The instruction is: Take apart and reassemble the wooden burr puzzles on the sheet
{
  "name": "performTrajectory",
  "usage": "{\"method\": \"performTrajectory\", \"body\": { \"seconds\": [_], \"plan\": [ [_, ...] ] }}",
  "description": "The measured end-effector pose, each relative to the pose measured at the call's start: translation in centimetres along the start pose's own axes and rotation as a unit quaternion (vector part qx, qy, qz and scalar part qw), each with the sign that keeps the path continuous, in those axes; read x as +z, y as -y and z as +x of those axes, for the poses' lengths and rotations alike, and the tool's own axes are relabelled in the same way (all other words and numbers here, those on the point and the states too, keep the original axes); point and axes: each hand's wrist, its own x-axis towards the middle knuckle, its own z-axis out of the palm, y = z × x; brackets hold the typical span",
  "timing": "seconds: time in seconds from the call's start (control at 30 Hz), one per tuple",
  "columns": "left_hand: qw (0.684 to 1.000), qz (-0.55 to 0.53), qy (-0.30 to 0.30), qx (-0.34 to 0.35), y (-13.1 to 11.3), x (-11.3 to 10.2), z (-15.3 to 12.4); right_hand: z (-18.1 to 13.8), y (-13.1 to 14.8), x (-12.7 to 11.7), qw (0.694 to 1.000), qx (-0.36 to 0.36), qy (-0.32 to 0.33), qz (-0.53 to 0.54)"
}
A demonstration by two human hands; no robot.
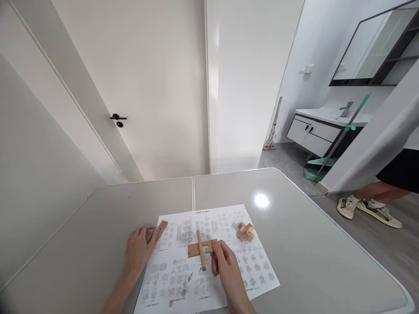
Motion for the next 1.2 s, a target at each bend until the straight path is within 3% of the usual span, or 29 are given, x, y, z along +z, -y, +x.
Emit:
{"method": "performTrajectory", "body": {
  "seconds": [0.1, 0.17, 0.23, 0.3, 0.4, 0.5, 0.6, 0.7, 0.8, 0.87, 0.97, 1.03, 1.1, 1.2],
  "plan": [
    [0.999, -0.038, 0.012, 0.005, -2.2, -0.3, -1.8, -0.4, 0.5, 0.2, 0.999, -0.017, 0.008, -0.028],
    [0.976, -0.185, 0.118, -0.018, -4.7, -0.7, -3.8, -0.6, 0.6, 0.5, 0.999, -0.028, 0.015, -0.044],
    [0.913, -0.324, 0.244, -0.035, -7.5, -1.1, -5.8, -0.9, 0.6, 0.9, 0.997, -0.037, 0.035, -0.056],
    [0.815, -0.467, 0.332, -0.083, -9.8, -1.6, -7.3, -1.0, 0.5, 1.3, 0.996, -0.042, 0.052, -0.061],
    [0.710, -0.603, 0.349, -0.104, -11.4, -1.9, -8.4, -1.3, 0.4, 1.3, 0.995, -0.044, 0.063, -0.062],
    [0.663, -0.654, 0.342, -0.124, -11.0, -1.4, -9.0, -1.4, 0.2, 1.2, 0.995, -0.038, 0.076, -0.052],
    [0.638, -0.684, 0.306, -0.176, -9.8, -0.1, -9.8, -1.4, 0.0, 1.5, 0.997, -0.024, 0.076, -0.015],
    [0.659, -0.671, 0.252, -0.229, -8.6, 0.6, -10.5, -1.2, -0.2, 1.9, 0.997, -0.007, 0.070, 0.023],
    [0.708, -0.637, 0.181, -0.244, -7.1, -0.4, -10.1, -0.5, 0.0, 1.5, 0.999, -0.014, 0.025, 0.040],
    [0.763, -0.586, 0.161, -0.220, -5.8, -1.7, -8.9, 0.3, 0.3, 0.9, 1.000, -0.028, -0.003, 0.006],
    [0.888, -0.388, 0.209, -0.131, -3.9, -3.3, -6.1, 1.7, 0.3, 0.4, 0.993, -0.055, 0.033, -0.098],
    [0.956, -0.237, 0.159, -0.070, -3.0, -3.4, -4.2, 2.6, 0.0, 0.7, 0.979, -0.081, 0.069, -0.172],
    [0.985, -0.109, 0.136, -0.001, -2.5, -2.8, -2.5, 3.5, -0.5, 1.6, 0.961, -0.097, 0.102, -0.237],
    [0.988, -0.050, 0.140, 0.032, -2.2, -1.3, -0.6, 5.0, -1.0, 3.3, 0.939, -0.099, 0.144, -0.296]
  ]
}}
